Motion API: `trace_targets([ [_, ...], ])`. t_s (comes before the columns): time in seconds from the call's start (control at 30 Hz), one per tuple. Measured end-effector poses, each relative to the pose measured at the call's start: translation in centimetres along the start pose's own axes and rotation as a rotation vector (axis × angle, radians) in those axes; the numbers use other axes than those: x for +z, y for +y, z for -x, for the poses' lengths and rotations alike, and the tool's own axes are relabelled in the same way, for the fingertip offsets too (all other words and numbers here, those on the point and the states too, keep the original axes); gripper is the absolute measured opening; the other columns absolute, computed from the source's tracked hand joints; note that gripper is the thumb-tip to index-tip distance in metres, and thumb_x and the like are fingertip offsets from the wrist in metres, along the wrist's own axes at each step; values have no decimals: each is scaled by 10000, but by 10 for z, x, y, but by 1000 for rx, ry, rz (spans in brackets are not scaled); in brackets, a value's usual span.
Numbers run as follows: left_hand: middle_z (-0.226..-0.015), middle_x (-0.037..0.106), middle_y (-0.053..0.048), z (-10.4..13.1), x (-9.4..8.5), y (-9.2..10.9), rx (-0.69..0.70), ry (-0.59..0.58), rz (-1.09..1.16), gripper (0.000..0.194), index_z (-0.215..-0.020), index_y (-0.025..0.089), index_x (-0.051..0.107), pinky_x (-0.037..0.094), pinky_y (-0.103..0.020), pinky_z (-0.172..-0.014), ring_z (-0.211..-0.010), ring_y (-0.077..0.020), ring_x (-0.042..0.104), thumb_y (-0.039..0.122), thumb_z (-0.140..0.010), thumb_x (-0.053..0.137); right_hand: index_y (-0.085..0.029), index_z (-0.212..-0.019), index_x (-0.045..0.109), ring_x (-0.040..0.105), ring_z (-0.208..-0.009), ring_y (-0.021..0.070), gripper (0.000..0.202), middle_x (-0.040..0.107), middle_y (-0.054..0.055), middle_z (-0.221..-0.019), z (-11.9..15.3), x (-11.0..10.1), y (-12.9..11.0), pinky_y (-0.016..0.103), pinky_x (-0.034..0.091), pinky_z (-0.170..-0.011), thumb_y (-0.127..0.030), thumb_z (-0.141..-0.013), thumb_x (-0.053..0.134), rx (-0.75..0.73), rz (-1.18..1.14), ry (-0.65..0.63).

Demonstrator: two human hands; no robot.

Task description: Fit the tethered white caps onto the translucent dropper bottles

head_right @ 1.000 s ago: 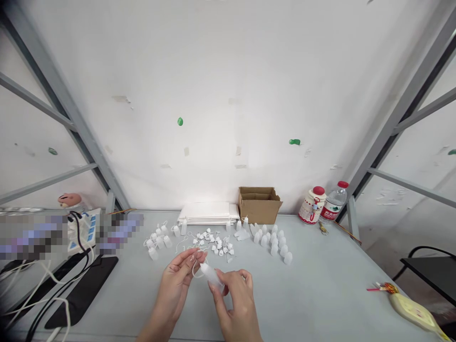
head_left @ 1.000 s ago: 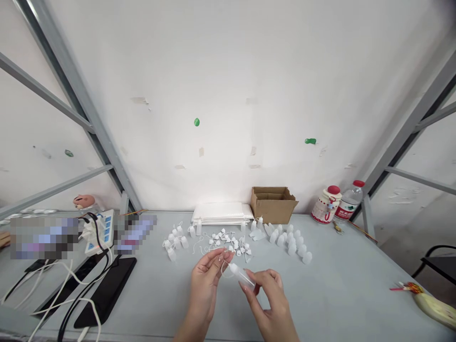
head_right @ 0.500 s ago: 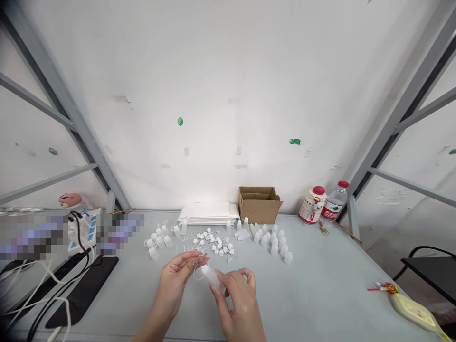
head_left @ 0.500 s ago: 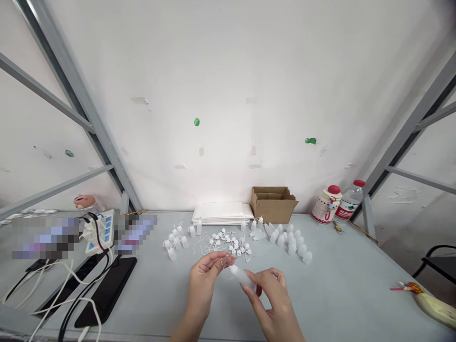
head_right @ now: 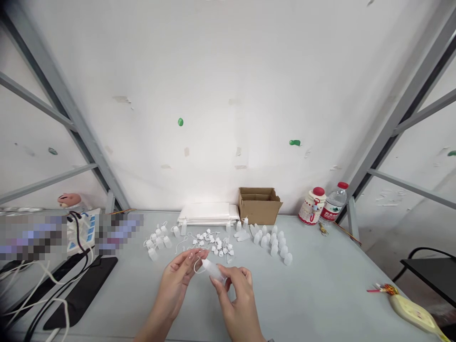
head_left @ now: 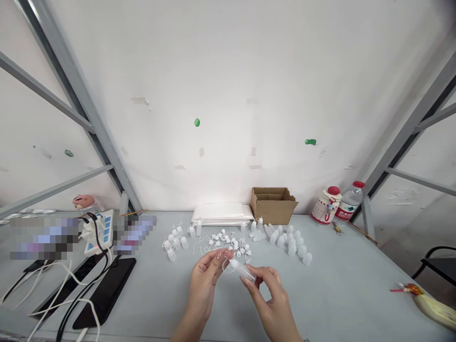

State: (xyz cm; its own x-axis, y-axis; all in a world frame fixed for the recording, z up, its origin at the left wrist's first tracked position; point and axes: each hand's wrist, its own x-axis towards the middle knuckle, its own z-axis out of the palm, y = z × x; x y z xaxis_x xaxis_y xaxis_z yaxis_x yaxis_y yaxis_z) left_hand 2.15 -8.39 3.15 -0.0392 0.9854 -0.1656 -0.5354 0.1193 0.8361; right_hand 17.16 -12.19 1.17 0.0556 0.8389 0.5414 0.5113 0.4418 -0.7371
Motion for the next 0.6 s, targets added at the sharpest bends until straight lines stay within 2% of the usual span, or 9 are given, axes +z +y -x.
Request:
trace_targets([
  [0.17,-784,735,-100,-1,0,-1,21,57,-57,298,-756,132,678,440,-395,-924,-892,-243,661,360,-581,755,-239,-930,648,542,-641,163,150,646,14,-725,1,5,-3,284,470,-645,-309,-805,602,30,-49,5],
  [0.37,-773,734,-95,-1,-1,-3,43,63,-128,306,-754,143,685,436,-401,-921,-901,-253,655,385,-578,748,-234,-874,677,542,-659,172,217,617,20,-687,8,18,-7,277,455,-662,-414,-767,621,265,-207,105],
  [0.43,-791,735,-100,0,-1,-5,45,50,-106,319,-774,146,694,439,-401,-920,-916,-259,651,409,-597,731,-222,-873,675,537,-626,166,261,621,18,-670,6,19,-7,271,454,-642,-449,-757,619,360,-292,48],
  [0.53,-918,724,-127,3,-1,-11,33,-23,-71,386,-867,152,705,440,-401,-928,-978,-272,630,458,-632,690,-186,-859,652,516,-541,143,339,632,27,-656,0,19,-5,256,446,-557,-504,-782,560,493,-497,-139],
  [0.6,-985,708,-135,6,0,-15,21,-81,-117,391,-892,157,707,449,-394,-921,-997,-281,622,421,-604,722,-165,-831,637,506,-510,132,390,631,33,-636,-5,21,-1,251,439,-526,-536,-791,525,531,-616,-238],
])
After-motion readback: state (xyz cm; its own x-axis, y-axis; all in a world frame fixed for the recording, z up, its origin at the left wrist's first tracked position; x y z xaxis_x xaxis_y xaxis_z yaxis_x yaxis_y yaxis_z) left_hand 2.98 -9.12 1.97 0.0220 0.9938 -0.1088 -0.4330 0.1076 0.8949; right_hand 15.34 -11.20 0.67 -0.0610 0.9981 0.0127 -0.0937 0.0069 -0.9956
